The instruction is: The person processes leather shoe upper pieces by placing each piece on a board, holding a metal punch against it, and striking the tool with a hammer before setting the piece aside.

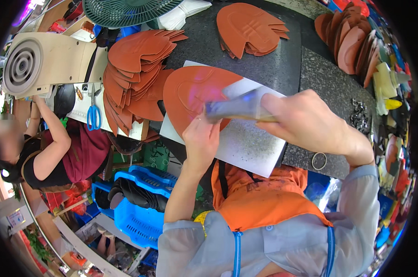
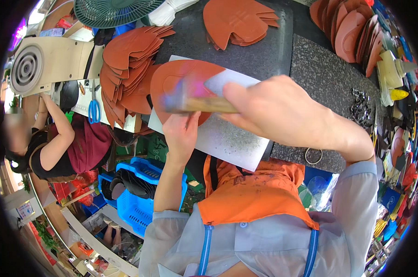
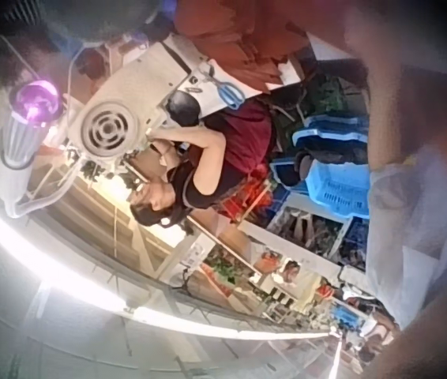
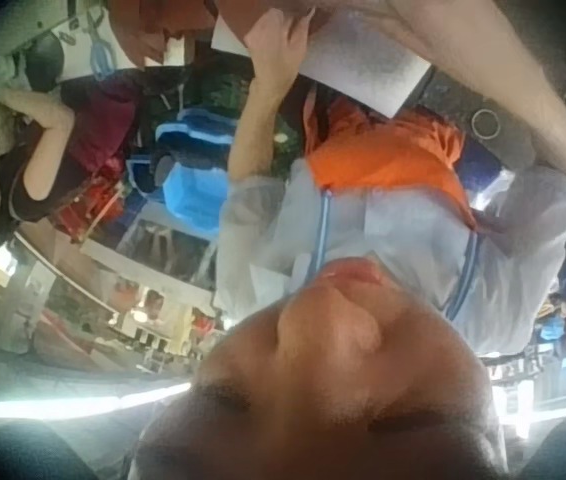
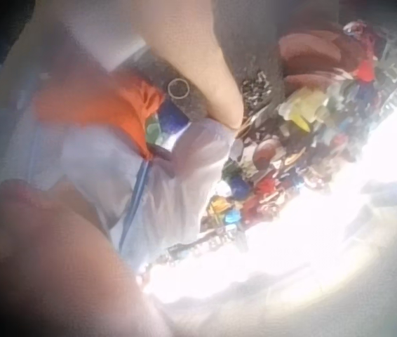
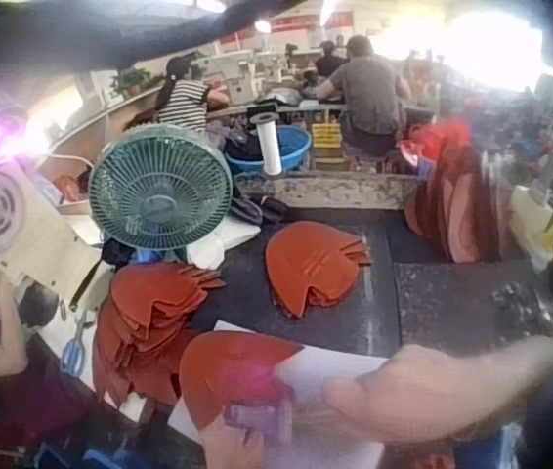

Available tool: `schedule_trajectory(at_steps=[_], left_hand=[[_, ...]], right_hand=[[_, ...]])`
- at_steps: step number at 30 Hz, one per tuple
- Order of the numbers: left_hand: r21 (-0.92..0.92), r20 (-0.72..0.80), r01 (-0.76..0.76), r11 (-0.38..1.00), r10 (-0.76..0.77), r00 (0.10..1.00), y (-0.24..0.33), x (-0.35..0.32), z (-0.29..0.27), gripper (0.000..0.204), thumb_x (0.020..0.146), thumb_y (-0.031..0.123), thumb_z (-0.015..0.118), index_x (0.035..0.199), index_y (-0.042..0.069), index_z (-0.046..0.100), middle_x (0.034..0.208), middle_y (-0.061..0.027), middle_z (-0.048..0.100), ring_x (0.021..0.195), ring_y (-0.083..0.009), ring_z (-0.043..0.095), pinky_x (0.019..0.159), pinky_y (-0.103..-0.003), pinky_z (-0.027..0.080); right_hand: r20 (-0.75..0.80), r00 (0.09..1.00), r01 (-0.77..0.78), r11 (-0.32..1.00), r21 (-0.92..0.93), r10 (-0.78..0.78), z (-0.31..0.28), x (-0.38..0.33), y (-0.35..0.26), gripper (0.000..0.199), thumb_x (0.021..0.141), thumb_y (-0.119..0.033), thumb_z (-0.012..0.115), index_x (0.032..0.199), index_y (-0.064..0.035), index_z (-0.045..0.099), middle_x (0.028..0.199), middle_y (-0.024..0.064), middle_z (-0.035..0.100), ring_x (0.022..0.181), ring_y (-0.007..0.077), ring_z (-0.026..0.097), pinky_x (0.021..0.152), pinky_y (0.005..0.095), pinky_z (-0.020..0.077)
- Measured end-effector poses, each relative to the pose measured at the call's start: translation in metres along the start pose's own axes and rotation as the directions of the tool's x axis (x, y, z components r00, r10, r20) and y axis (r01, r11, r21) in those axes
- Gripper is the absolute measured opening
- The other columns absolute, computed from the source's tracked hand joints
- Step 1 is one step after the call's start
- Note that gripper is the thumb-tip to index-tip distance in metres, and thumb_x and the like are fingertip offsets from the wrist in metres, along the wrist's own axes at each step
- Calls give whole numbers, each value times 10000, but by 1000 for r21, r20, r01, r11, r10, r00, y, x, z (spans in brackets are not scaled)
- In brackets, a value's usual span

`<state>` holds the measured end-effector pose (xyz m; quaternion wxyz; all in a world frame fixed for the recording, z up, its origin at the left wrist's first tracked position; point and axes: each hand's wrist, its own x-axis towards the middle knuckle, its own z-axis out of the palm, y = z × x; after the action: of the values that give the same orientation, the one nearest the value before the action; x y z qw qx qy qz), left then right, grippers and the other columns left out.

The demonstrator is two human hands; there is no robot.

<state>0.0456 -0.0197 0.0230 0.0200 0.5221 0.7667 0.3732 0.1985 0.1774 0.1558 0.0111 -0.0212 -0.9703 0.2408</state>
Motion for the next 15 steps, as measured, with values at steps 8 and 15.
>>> schedule_trajectory(at_steps=[8, 15], left_hand=[[-813, 204, 449, 371, -541, 816, -5, 19, 10, 76, 973, -15, 561, 1031, -11, 609, 1012, -126, 704, 897, -175, 700, 773, -296, 613], [-557, 66, 403, 726, -446, 893, -5, 14, 10, 86, 959, -34, 575, 1035, -14, 610, 981, -110, 709, 894, -168, 699, 763, -283, 597]], right_hand=[[-251, 967, -28, 997, 74, 46, -15, -15, 7, 278, 913, -248, 685, 940, -38, 505, 624, 165, 538, 602, 381, 594, 512, 434, 431], [-157, 939, -254, 923, 288, 307, -34, -3, -4, 341, 826, -147, 749, 1082, 38, 618, 731, 136, 621, 631, 287, 599, 603, 345, 481]])
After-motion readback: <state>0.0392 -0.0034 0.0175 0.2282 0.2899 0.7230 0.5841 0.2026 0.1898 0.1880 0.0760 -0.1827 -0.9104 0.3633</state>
